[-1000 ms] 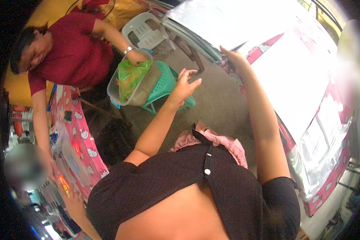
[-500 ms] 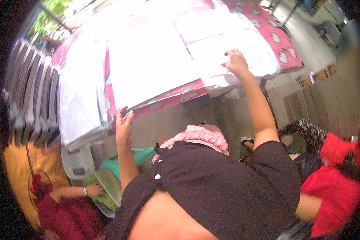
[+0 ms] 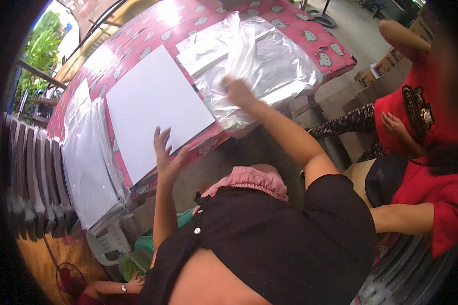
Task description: The person places large white boards and black boards into individual plastic sleeves and stacks them on a table.
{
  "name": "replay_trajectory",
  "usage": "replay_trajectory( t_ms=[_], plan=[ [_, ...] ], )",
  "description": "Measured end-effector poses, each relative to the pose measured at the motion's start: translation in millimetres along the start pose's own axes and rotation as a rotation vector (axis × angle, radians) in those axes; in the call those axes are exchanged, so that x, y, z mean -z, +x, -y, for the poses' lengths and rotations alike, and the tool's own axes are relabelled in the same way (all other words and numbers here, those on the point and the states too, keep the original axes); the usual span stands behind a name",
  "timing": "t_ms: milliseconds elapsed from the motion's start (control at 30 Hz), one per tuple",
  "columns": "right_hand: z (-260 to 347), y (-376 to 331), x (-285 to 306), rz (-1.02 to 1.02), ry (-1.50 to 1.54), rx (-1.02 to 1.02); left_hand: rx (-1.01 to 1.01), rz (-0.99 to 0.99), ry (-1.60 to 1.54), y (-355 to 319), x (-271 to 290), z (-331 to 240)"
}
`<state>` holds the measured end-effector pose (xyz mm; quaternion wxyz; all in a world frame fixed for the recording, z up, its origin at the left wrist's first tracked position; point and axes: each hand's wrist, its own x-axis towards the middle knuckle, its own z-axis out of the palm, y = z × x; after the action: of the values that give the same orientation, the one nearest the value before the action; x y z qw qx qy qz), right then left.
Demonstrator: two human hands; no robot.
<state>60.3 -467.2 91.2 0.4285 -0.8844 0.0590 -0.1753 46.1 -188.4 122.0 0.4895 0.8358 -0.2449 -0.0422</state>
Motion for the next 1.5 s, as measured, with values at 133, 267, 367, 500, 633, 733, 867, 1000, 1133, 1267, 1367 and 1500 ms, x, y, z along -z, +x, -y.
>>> replay_trajectory(
  t_ms=[133,267,367,500,633,733,867,1000,1133,1267,1367,1500],
  plan=[
    [125,-30,-12,0.521,0.125,0.36,-0.258,-0.025,0.099,13,-8,-13],
    [134,12,44,0.494,-0.157,0.235,0.18,0.124,-0.426,16,13,-34],
    [127,18,64,0.19,0.303,0.018,0.177,-0.136,-0.482,5,34,-24],
    [144,-21,26,-0.072,0.308,0.192,0.202,-0.343,-0.632,-13,51,-23],
    [137,-41,-31,0.144,0.941,-0.058,0.267,-0.406,-0.81,-40,61,-12],
    [145,-25,-19,0.08,0.773,-0.153,0.287,-0.139,-0.593,-74,86,25],
    [173,-29,-39,0.098,0.657,-0.047,0.298,-0.293,-0.622,-93,112,33],
    [188,-28,-25,0.187,0.158,-0.013,0.222,-0.548,-0.735,-94,141,25],
    [226,-45,-9,-0.068,-0.426,0.595,0.193,-0.412,-0.39,-112,157,-1],
    [273,-63,-70,0.391,-0.002,0.928,0.031,-0.283,-0.256,-113,156,-20],
    [264,-55,-83,0.16,0.181,0.709,0.051,-0.339,0.18,-130,177,-11],
    [270,-69,-66,0.141,0.097,0.425,0.175,-0.42,0.029,-167,220,27]
  ],
)
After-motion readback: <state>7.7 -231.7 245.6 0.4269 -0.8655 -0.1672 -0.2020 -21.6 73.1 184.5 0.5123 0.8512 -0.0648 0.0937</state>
